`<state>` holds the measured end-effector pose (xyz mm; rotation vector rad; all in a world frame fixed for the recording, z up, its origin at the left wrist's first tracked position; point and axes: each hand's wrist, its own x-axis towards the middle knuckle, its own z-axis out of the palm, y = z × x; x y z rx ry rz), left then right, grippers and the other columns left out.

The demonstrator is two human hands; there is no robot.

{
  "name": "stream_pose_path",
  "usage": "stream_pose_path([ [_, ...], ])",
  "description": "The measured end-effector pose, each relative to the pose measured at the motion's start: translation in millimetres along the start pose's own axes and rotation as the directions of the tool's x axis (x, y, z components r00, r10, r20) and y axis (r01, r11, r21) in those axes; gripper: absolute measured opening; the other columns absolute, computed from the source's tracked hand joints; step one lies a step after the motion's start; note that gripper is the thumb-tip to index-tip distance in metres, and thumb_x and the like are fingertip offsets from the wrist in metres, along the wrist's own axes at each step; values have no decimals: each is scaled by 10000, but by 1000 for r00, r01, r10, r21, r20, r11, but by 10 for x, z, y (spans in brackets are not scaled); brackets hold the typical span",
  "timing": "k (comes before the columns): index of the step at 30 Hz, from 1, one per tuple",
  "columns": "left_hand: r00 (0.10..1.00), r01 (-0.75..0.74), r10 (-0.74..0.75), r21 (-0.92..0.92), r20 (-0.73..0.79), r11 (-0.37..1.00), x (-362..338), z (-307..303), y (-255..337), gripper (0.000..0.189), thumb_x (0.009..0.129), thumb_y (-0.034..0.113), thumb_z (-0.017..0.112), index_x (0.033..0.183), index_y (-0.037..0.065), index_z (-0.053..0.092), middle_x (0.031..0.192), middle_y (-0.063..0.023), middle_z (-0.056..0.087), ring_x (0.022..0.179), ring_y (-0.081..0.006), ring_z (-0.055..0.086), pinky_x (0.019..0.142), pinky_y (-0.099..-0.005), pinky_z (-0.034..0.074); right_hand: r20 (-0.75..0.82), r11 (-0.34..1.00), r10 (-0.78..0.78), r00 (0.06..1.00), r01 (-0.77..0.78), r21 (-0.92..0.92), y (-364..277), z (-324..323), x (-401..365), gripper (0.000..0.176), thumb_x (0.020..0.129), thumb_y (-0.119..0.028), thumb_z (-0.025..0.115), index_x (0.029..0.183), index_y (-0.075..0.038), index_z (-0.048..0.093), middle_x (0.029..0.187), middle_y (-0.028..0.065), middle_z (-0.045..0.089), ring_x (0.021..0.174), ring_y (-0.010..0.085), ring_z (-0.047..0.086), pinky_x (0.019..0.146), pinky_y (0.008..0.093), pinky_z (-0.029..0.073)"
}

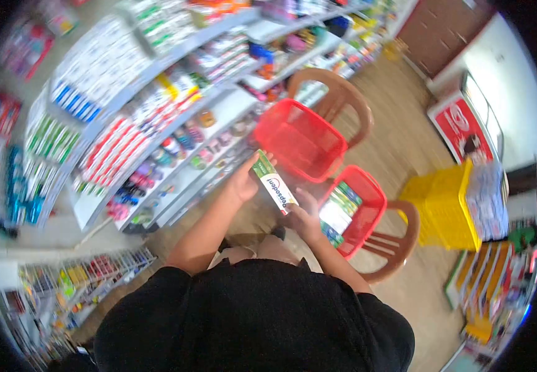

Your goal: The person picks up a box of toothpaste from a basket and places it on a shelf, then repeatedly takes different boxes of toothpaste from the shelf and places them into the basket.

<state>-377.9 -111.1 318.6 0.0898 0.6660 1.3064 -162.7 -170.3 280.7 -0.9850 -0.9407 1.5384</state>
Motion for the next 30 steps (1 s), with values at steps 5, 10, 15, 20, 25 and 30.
stream_pose_path([
  [5,973,-231,233,149,6,962,-1243,-213,846,505,910,216,626,1342,80,402,1277,-126,545,1128,-294,568,943,-463,475,625,452,-555,548,830,-327,-131,1299,28,397,679,95,711,1016,-110,680,1235,186,515,1144,327,535,916,366,525],
  [10,884,-270,420,506,-207,819,-2590,-800,1217,587,927,160,593,1431,89,300,1357,-113,445,1179,-277,517,915,-478,500,620,922,36,784,214,-324,182,2420,-376,259,808,-33,702,1058,-93,672,1150,116,567,1085,253,571,847,320,522],
  [15,712,-470,653,515,-259,717,-3578,-1258,1721,578,942,143,568,1441,59,289,1316,-90,474,1188,-231,510,892,-383,532,885,668,-401,236,737,106,405,3664,-629,293,845,-85,686,1133,-89,637,1162,107,574,1016,241,605,855,318,508],
  [20,645,-464,702,576,-301,673,-3826,-1444,2269,503,961,166,538,1413,51,350,1291,-74,496,1141,-209,536,887,-389,524,871,555,-482,92,802,222,420,4429,-628,335,758,32,711,1078,-61,674,1127,145,582,967,262,606,799,313,515],
  [25,628,-531,739,561,-244,635,-3818,-1421,2689,514,969,199,533,1417,37,341,1233,-79,531,1043,-159,570,825,-327,518,862,510,-489,132,845,160,369,4809,-607,390,768,33,670,1132,-103,645,1171,124,559,949,247,613,767,308,532],
  [30,582,-561,799,635,-154,531,-3692,-1458,2938,595,944,209,580,1437,14,310,1232,-95,540,967,-135,575,712,-256,513,732,369,-667,137,914,165,346,5087,-597,364,743,50,680,1086,-74,663,1148,116,552,920,249,617,751,322,534],
])
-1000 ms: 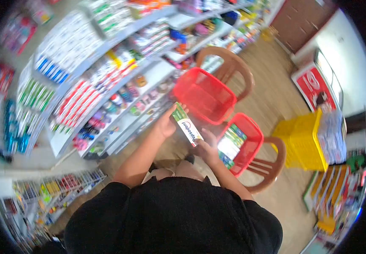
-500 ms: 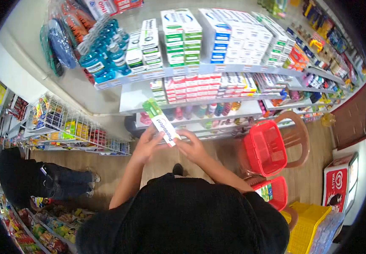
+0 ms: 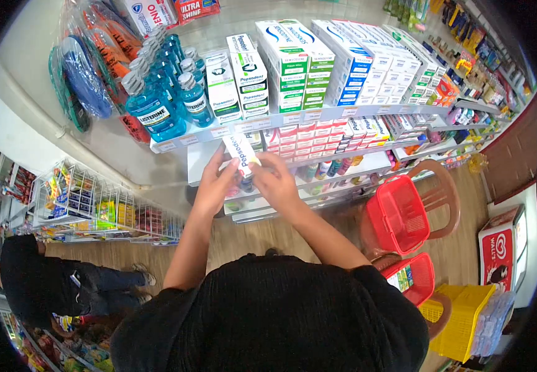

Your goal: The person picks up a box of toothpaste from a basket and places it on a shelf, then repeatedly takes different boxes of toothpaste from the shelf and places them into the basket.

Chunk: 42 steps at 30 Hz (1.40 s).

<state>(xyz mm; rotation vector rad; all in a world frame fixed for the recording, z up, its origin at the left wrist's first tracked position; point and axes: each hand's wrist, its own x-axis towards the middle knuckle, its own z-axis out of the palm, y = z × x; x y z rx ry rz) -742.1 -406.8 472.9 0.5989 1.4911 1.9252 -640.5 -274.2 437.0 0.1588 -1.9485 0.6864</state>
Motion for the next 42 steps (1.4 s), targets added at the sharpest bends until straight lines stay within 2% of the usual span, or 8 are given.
stream_pose_path([
  [4,996,-87,85,142,20,986,150,-28,-98,739,864,207,697,1435,-31,292,1246,-123,510,932,-142,581,668,-233,501,-77,992,80,994,-87,-87,111,114,54,393,711,65,693,1077,-75,663,1140,108,535,894,246,619,729,326,536],
  [7,986,-167,162,197,43,966,235,-34,-186,645,866,100,674,1418,-8,358,1276,-121,498,991,-152,574,828,-268,486,-119,988,116,986,-126,-85,202,183,93,425,706,88,666,1097,-77,647,1137,108,515,836,236,614,714,329,536],
  [9,955,-291,291,348,54,891,286,-52,-211,651,835,90,709,1396,-10,395,1263,-125,512,959,-149,584,792,-267,497,-81,982,155,985,-163,-94,198,146,112,445,709,74,677,1124,-80,636,1153,116,521,856,246,619,719,332,536],
  [14,939,-314,345,448,12,837,332,-49,-202,562,824,111,722,1326,-2,495,1253,-116,530,931,-135,591,715,-266,513,-20,962,270,963,-271,-37,97,39,183,492,747,18,705,1216,-71,586,1212,145,535,949,263,627,728,326,554],
  [15,927,-329,375,481,-1,813,356,-56,-220,535,819,116,727,1302,5,525,1247,-112,537,925,-129,591,691,-265,516,-15,931,356,934,-354,92,103,52,187,491,764,-9,709,1233,-59,571,1226,153,536,979,261,624,729,318,565],
  [22,910,-362,415,491,1,792,473,-25,-148,470,808,176,738,1182,-68,590,1099,-134,613,909,-138,604,613,-265,503,67,754,561,825,-543,370,121,134,305,367,896,-67,601,1239,22,508,1141,175,575,839,213,677,608,288,583],
  [30,920,-294,386,540,-63,788,660,-87,-245,340,806,276,741,874,-49,670,789,-116,673,606,-127,578,555,-262,447,159,595,689,708,-676,435,175,168,403,314,947,-107,529,1240,-6,475,964,152,652,629,216,699,493,275,555],
  [42,891,-354,450,532,-59,770,711,-87,-316,322,805,271,746,871,-39,688,796,-113,685,655,-129,600,572,-269,461,198,542,702,684,-693,475,271,174,393,312,951,-119,531,1238,-12,473,983,159,652,623,210,698,482,271,556],
])
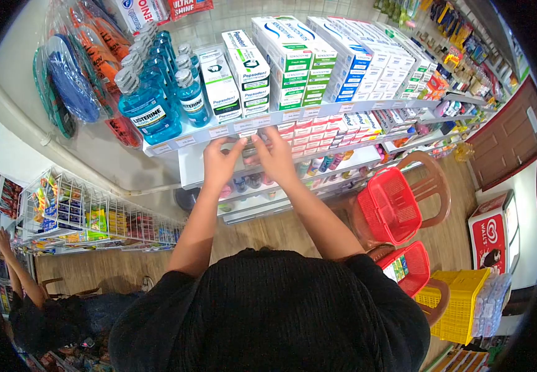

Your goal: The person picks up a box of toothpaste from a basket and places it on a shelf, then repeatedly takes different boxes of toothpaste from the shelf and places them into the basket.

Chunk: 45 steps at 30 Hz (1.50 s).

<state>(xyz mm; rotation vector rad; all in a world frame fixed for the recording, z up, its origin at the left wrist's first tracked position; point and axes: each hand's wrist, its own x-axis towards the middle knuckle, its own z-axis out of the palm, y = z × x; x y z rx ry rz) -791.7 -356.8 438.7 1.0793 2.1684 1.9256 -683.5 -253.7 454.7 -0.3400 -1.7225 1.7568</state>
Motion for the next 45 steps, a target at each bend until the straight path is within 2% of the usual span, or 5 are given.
stream_pose_path([
  [7,996,85,-85,1,28,996,-13,13,-26,331,795,267,756,874,-46,682,819,-121,687,691,-149,623,610,-279,481,21,1000,14,1000,-14,9,51,-18,22,335,954,-131,526,1264,-20,463,987,152,652,623,215,698,482,275,551],
  [15,992,-50,58,-70,112,996,-401,152,-64,634,896,147,572,1448,-2,298,1480,-182,345,1368,-279,333,1062,-450,320,-45,949,-220,975,203,-240,124,-39,-38,359,968,-178,494,1294,-26,491,870,129,649,583,142,646,501,278,515],
  [27,982,-41,55,-80,183,996,-451,128,-7,672,912,154,526,1486,20,203,1533,-170,244,1400,-278,273,1095,-461,259,-56,980,22,998,-33,-197,-88,-27,-145,408,969,-211,497,1306,19,488,823,122,649,592,128,634,527,274,506],
  [34,978,-35,65,-153,198,988,-526,154,49,694,898,82,512,1497,24,166,1539,-158,223,1399,-236,252,1112,-396,223,-60,960,-119,991,99,-261,191,-28,-185,421,971,-206,482,1319,31,485,1235,232,579,1092,261,597,916,311,447],
  [45,977,-64,103,-201,186,977,-529,197,3,674,910,16,458,1503,29,138,1538,-169,210,1304,-209,389,976,-297,411,-49,975,-92,995,80,-206,154,-37,-233,411,966,-178,479,1329,15,481,1271,234,559,1103,261,592,934,316,438],
])
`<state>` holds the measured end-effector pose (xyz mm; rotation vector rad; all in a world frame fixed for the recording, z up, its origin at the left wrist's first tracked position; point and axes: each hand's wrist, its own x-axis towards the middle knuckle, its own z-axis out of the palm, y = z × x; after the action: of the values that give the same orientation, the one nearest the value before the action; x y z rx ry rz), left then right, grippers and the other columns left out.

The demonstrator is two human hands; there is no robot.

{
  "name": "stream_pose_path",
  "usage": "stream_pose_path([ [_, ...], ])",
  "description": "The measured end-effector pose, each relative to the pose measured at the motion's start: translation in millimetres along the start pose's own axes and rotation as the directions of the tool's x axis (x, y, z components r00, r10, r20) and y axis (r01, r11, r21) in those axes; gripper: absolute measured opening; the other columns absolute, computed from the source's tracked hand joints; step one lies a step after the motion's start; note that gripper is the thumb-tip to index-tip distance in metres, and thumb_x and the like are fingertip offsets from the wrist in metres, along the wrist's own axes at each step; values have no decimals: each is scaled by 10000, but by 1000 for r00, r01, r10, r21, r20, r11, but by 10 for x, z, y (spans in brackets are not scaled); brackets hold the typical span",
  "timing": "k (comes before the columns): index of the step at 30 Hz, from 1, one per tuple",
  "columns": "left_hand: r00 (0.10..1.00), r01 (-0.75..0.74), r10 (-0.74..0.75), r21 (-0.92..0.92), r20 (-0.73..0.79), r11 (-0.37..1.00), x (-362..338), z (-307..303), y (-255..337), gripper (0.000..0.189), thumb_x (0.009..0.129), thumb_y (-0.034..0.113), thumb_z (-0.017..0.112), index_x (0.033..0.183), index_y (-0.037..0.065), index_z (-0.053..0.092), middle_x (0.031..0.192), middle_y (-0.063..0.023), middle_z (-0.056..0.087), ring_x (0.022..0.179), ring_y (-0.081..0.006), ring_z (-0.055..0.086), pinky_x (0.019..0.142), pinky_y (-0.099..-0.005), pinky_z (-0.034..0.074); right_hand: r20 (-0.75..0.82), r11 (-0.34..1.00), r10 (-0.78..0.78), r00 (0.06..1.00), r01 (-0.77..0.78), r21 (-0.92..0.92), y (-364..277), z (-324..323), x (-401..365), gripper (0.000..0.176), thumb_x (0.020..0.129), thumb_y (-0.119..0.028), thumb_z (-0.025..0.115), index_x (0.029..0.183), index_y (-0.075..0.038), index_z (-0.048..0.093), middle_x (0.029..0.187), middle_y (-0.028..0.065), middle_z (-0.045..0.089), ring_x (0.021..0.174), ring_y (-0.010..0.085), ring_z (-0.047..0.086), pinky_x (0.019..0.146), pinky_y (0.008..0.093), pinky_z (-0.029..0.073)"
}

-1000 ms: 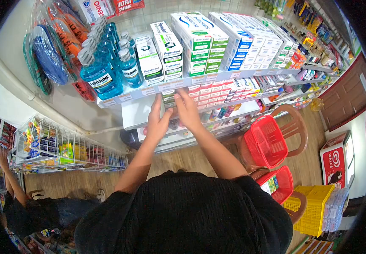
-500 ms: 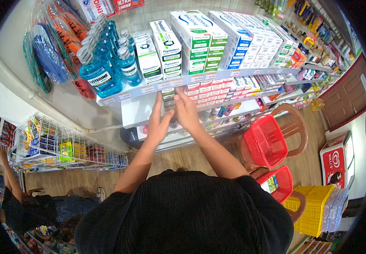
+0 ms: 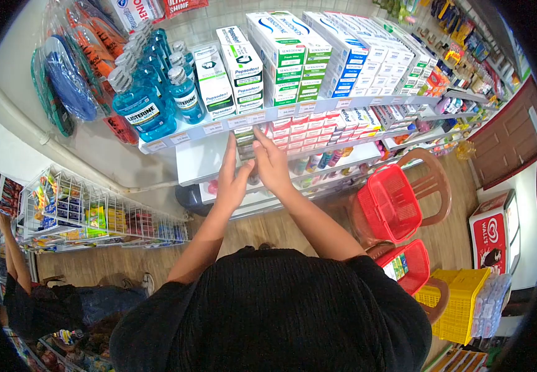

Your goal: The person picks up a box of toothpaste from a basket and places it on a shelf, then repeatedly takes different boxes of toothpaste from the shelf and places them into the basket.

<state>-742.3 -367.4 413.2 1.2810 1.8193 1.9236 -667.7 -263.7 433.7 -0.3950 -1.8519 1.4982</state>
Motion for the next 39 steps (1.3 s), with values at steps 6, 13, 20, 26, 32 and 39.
stream_pose_path([
  [6,999,51,-51,-45,3,998,-19,-5,-26,671,914,19,455,1505,40,139,1534,-165,219,1264,-205,428,910,-288,452,5,994,-82,997,82,-74,62,-29,-6,416,964,-173,481,1340,5,472,1278,226,556,1077,255,604,894,309,465],
  [13,959,164,-182,-98,-215,982,-357,255,174,676,907,92,547,1487,69,201,1499,-156,278,1359,-294,310,1073,-441,306,58,959,51,997,-65,278,133,-353,-509,382,977,-95,444,1351,-19,469,1370,190,475,735,166,672,605,269,551],
  [20,949,315,-316,68,8,947,-1179,1086,-519,604,895,85,576,1436,46,311,1336,-128,472,1161,-216,482,961,-365,392,-78,908,347,935,-355,-223,1169,-1346,-1900,416,912,-162,520,1311,-46,518,1319,217,516,833,319,669,764,361,544],
  [26,216,561,-664,466,716,684,-1887,2056,-1314,485,900,193,610,1323,5,467,1085,-119,633,1006,-184,587,888,-314,454,-428,510,699,572,-819,-261,2002,-2445,-3765,462,845,-266,560,1253,-51,570,1143,232,604,914,343,643,875,401,485],
  [32,-271,110,-633,677,725,728,-2370,3388,-1165,613,894,398,595,1315,-28,466,1117,-114,638,946,-204,612,840,-316,478,-524,318,852,-2,-792,521,1734,-3415,-5177,481,888,-299,544,1320,-90,513,1187,160,614,935,259,661,822,427,501],
  [39,-505,334,-621,799,599,500,-3063,5409,-980,639,897,380,594,1413,85,361,1130,-103,617,858,-194,621,690,-319,468,-449,442,871,-198,-85,893,1679,-4542,-6053,468,937,-296,543,1372,-184,413,1074,67,616,865,219,638,741,410,523],
])
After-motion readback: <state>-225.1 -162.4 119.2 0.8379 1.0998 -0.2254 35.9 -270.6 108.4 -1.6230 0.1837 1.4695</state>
